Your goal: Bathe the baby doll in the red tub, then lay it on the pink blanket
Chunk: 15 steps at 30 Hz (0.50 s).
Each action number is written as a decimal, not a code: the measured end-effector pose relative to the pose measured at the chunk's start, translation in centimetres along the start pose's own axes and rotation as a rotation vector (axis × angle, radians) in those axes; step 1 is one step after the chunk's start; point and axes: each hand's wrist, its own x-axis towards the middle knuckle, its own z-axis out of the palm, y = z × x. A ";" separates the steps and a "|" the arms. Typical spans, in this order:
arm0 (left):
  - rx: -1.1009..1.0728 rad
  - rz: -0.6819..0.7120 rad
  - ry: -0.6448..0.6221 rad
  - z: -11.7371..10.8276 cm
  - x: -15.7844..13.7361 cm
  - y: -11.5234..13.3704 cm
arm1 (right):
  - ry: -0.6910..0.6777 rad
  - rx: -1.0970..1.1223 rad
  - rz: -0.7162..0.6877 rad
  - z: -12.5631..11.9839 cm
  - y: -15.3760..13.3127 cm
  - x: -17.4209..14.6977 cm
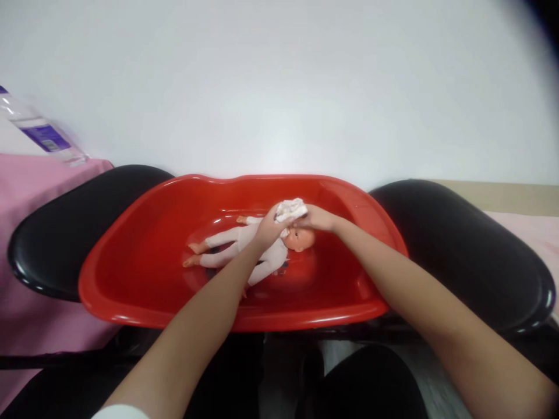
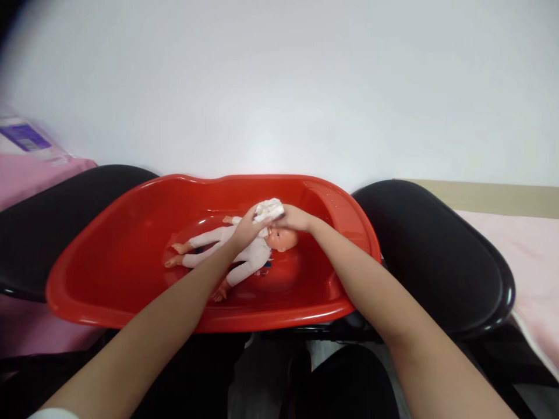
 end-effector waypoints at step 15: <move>0.287 -0.140 -0.158 1.5 -0.6 -1.9 | -0.150 -0.643 0.441 0.3 2.1 -0.2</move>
